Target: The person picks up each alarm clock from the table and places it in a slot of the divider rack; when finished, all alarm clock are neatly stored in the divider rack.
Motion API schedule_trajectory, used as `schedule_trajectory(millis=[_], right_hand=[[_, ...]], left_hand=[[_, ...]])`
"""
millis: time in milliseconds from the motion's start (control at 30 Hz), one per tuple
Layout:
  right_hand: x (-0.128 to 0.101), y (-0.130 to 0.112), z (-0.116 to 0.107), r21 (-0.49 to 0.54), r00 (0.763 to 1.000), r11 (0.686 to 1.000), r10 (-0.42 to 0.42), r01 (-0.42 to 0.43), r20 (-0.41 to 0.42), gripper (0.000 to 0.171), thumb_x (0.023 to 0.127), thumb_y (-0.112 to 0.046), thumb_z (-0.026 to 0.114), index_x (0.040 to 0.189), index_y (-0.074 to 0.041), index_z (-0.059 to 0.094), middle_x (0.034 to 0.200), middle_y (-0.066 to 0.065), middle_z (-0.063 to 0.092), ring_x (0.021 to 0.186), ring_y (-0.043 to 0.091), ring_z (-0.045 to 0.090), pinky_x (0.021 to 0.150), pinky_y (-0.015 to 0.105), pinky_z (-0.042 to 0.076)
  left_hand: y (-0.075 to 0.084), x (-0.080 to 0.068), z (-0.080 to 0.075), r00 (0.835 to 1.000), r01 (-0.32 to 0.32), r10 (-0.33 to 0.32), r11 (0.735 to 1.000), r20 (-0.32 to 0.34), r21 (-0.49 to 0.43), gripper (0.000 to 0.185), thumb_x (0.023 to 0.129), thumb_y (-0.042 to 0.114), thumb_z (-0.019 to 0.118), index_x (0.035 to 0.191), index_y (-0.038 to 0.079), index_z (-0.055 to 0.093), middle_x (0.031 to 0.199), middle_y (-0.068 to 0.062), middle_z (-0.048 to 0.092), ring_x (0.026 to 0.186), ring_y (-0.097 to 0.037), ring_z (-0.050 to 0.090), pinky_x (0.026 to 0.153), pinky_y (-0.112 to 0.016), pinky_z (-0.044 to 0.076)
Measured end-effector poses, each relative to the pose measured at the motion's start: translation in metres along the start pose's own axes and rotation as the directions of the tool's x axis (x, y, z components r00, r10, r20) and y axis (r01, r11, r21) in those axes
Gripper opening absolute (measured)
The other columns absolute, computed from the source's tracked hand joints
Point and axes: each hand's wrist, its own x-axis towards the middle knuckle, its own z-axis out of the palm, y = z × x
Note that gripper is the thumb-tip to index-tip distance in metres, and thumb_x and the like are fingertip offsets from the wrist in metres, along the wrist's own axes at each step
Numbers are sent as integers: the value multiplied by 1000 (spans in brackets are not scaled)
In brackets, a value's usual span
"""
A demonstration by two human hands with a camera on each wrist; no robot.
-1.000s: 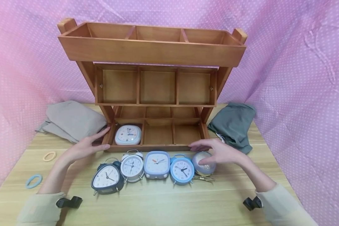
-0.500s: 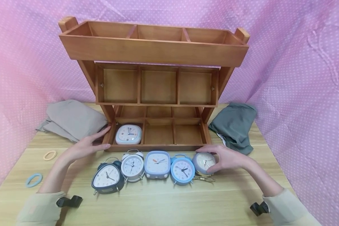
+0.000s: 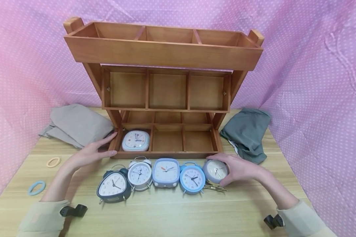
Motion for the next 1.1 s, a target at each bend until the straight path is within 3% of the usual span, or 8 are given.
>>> schedule_trajectory(millis=[700,1100], right_hand=[[-1,-6,-4,-35,999,999,4,-5,-34,85,63,-41,95,137,-17,62,130,-2,70,108,7,62,86,28,53],[-4,-22,-52,-93,994,995,-41,32,-99,85,60,-34,97,137,-23,63,128,-11,69,104,-2,61,83,22,53]], left_hand=[[1,3,1,1000,5,-5,1000,-5,-8,85,98,54,63,166,23,22,170,-24,22,154,-53,22,120,-73,24],[0,0,0,1000,20,-20,1000,-6,-1,84,98,55,63,166,26,21,170,-23,22,154,-53,23,120,-73,24]])
